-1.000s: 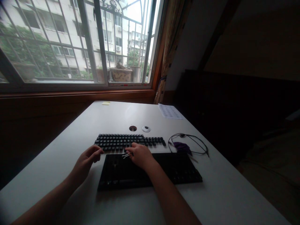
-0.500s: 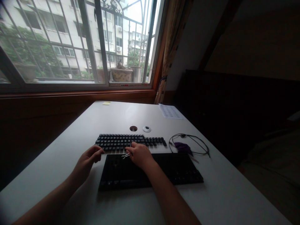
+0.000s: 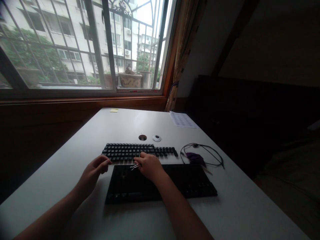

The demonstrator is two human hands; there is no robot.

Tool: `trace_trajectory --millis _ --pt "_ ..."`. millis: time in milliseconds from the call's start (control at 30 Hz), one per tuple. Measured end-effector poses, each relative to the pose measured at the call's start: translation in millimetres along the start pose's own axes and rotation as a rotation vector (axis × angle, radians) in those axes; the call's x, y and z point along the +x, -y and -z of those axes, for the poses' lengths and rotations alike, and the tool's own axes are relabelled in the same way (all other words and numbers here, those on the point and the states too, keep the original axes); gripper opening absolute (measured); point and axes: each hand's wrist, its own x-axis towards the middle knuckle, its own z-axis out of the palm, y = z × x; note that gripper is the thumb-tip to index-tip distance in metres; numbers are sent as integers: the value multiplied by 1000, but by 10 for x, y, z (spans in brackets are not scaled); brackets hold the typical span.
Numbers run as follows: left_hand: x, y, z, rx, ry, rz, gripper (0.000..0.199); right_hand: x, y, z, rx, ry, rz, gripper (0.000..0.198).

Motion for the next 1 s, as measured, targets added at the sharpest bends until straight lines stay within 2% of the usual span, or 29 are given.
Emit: trace_trajectory --millis 1000 --pt "19 17 10 4 11 -13 26 5 7 52 30 -41 -27 33"
